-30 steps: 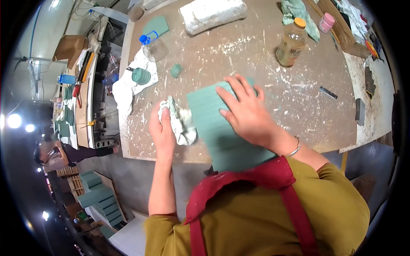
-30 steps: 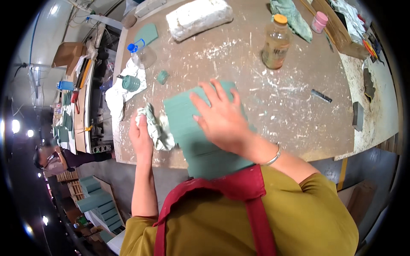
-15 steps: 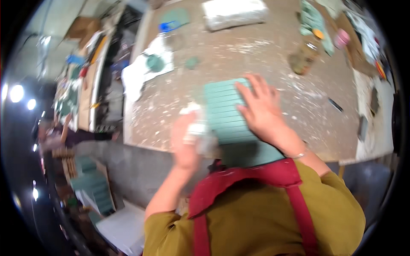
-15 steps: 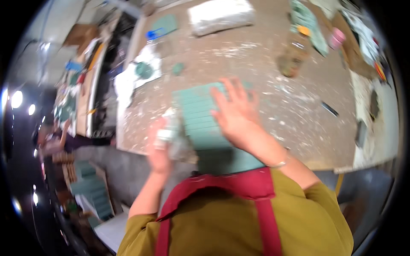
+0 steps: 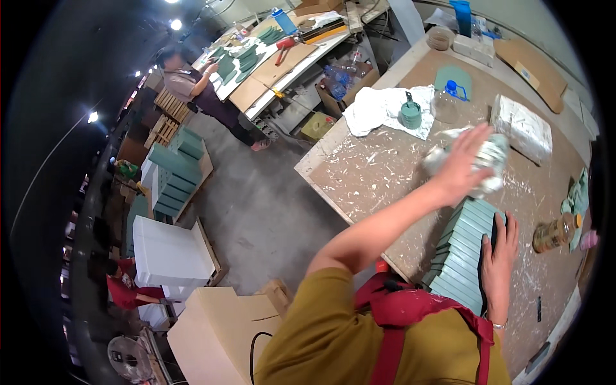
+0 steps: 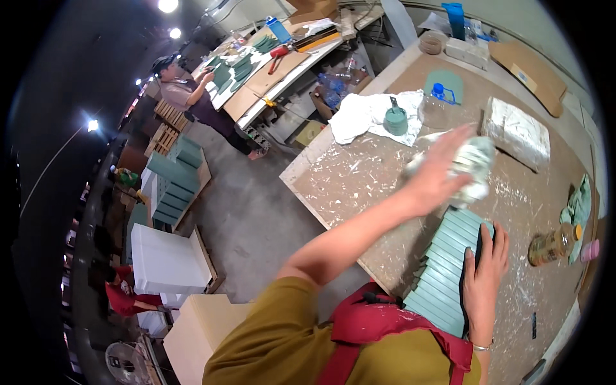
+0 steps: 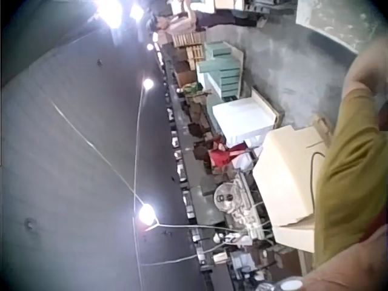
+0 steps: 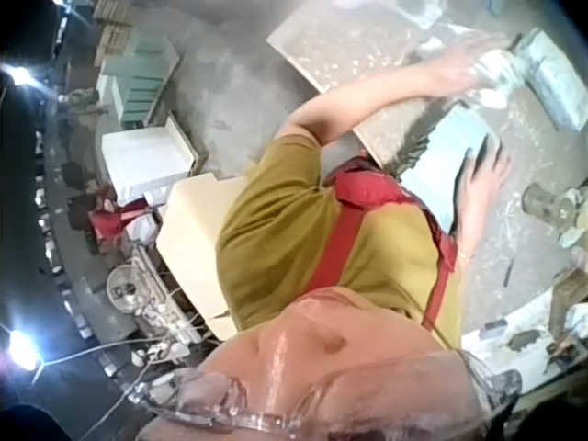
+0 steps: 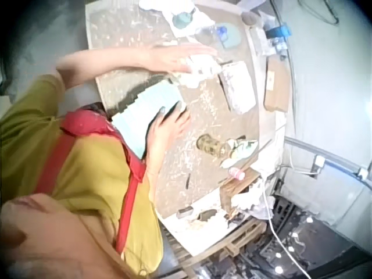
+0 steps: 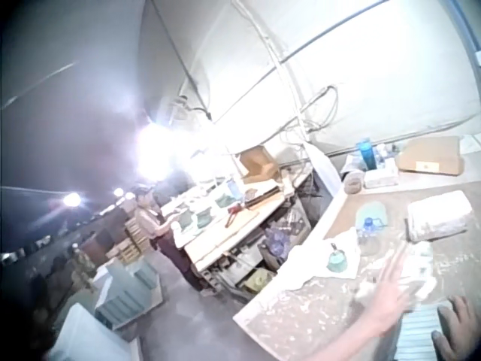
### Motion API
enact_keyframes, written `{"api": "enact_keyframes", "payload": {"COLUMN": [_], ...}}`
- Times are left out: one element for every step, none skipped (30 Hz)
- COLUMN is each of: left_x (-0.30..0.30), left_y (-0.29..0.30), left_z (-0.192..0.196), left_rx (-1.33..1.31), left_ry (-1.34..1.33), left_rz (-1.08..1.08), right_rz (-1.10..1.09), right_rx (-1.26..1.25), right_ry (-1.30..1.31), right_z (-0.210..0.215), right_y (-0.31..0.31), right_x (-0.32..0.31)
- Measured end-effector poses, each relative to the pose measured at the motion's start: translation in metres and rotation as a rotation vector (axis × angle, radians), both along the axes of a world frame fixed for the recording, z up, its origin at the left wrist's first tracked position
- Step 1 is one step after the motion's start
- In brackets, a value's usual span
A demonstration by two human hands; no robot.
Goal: The person cleans a stack of green curved furniture components by wiping the exterior surfaces with a cloth, applying a liquid from a bottle to the cloth, and then stacking the cleaned items on a nearby pallet.
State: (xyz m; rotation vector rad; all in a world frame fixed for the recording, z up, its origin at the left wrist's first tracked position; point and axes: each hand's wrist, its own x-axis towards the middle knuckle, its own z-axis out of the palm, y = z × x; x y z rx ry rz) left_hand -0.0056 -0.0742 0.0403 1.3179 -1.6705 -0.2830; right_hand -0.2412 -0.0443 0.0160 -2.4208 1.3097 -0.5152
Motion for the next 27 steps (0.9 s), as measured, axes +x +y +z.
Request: {"api": "enact_keyframes", "payload": {"left_x": [-0.009,-0.012,-0.008,-0.003,0.001,0.000,-0.023,-0.040,-0.049,-0.060,-0.066,-0.065,-0.064,-0.064,-0.066,-0.067,-0.068,-0.069,-0.065,-0.061,-0.061,-0.062,-0.062,-0.062,-0.064,-0.059,-0.063], "left_y": [-0.005,-0.002,-0.004,-0.015,-0.016,-0.010,0.009,0.035,0.042,0.039,0.032,0.032,0.032,0.032,0.032,0.032,0.033,0.035,0.037,0.040,0.043,0.044,0.046,0.048,0.049,0.041,0.032], "left_z": [0.005,0.009,-0.005,-0.033,-0.071,-0.100,-0.090,-0.074,-0.087,-0.107,-0.119,-0.119,-0.117,-0.117,-0.120,-0.121,-0.122,-0.120,-0.118,-0.116,-0.111,-0.105,-0.099,-0.092,-0.088,-0.106,-0.128], "left_rx": [0.048,0.101,0.119,0.132,0.261,0.388,0.553,0.717,0.612,0.491,0.356,0.365,0.374,0.381,0.361,0.363,0.365,0.365,0.389,0.404,0.421,0.439,0.426,0.417,0.415,0.430,0.454], "left_ry": [-0.025,-0.005,0.081,0.175,0.467,0.755,0.710,0.658,0.848,1.040,1.224,1.209,1.194,1.179,1.185,1.189,1.193,1.202,1.171,1.176,1.183,1.190,1.173,1.152,1.131,1.058,1.003], "left_rz": [0.040,0.083,0.090,0.066,-0.070,-0.208,-0.141,-0.038,-0.075,-0.116,-0.171,-0.178,-0.183,-0.187,-0.165,-0.145,-0.123,-0.110,-0.144,-0.133,-0.140,-0.150,-0.184,-0.214,-0.239,-0.165,-0.107], "right_rz": [0.020,0.034,0.041,0.018,0.021,0.025,0.013,0.015,0.024,0.033,0.042,0.053,0.065,0.079,0.088,0.114,0.142,0.164,0.189,0.184,0.174,0.163,0.127,0.090,0.052,0.073,0.076], "right_rx": [0.004,0.007,0.009,0.004,-0.007,-0.017,-0.026,-0.036,-0.050,-0.066,-0.083,-0.097,-0.110,-0.124,-0.135,-0.077,-0.018,0.037,0.108,0.190,0.223,0.255,0.316,0.381,0.453,0.420,0.385], "right_ry": [0.002,0.000,0.004,0.018,0.026,0.028,0.034,0.019,0.018,0.024,0.024,0.024,0.024,0.023,0.019,-0.026,-0.070,-0.107,-0.185,-0.250,-0.315,-0.380,-0.448,-0.521,-0.595,-0.654,-0.692], "right_z": [0.001,0.003,0.004,0.003,0.003,0.002,0.000,-0.002,-0.005,-0.008,-0.011,-0.013,-0.015,-0.017,-0.016,-0.016,-0.014,-0.011,-0.007,-0.013,-0.025,-0.039,-0.053,-0.068,-0.077,-0.087,-0.092], "right_y": [0.000,0.000,0.000,-0.001,-0.001,-0.001,-0.002,-0.003,-0.004,-0.004,-0.005,-0.006,-0.008,-0.009,-0.011,-0.017,-0.026,-0.033,-0.039,-0.046,-0.055,-0.066,-0.075,-0.083,-0.082,-0.084,-0.086], "right_x": [0.000,0.001,0.001,0.000,-0.002,-0.002,-0.003,-0.001,-0.001,-0.002,-0.003,-0.004,-0.006,-0.008,-0.009,-0.013,-0.018,-0.024,-0.025,-0.025,-0.029,-0.034,-0.042,-0.052,-0.054,-0.049,-0.044]}}
